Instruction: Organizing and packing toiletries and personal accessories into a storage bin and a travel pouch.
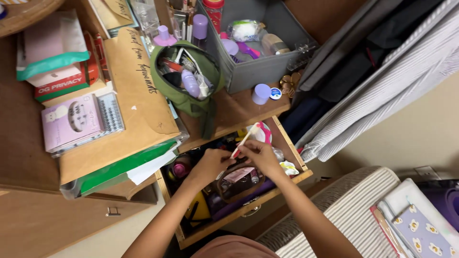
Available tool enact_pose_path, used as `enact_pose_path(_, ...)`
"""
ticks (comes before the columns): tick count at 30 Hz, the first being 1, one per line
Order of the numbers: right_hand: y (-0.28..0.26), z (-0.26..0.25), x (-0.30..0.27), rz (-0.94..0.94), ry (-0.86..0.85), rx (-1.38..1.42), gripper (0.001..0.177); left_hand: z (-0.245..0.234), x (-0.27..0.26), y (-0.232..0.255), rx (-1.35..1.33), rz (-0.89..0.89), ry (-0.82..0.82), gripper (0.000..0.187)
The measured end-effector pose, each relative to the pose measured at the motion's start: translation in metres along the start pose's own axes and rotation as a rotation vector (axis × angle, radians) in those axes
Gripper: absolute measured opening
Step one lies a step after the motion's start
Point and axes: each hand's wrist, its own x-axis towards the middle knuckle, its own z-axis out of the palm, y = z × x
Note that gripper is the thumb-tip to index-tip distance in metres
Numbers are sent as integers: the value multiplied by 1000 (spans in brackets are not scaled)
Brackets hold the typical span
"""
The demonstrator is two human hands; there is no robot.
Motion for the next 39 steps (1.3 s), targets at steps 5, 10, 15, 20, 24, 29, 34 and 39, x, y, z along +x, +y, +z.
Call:
enact_pose_path(5, 2, -68, 9, 9, 181, -162, 21, 34, 39, 3, -25, 199, 51, 28)
enact_pose_path(10, -15, -115, 6, -401, 360, -441, 18, 77, 88, -15, 80, 381, 55, 27)
enact_pose_path(15, 9, -120, 15, -223, 311, -734, 23, 114, 121, -26, 198, 502, 36, 32)
enact_pose_path(20, -8, -102, 8, 22, 326, -689, 26, 104, 125, -16, 188, 375, -82, 41)
enact_pose_path(24, -10, -103, 15, -246, 412, -831, 25, 101, 131, -17, 315, 428, -120, 62)
enact_pose_path(29, 2, -103, 18, -90, 314, -773, 28, 127, 151, -24, 587, 480, -202, 80)
enact_pose_path(34, 48, -112, 32, -233, 384, -757, 22, 141, 151, -40, 804, 459, -205, 60)
enact_pose_path(39, 14, -105, 23, 109, 325, -715, 23, 135, 140, -40, 766, 452, -134, 41)
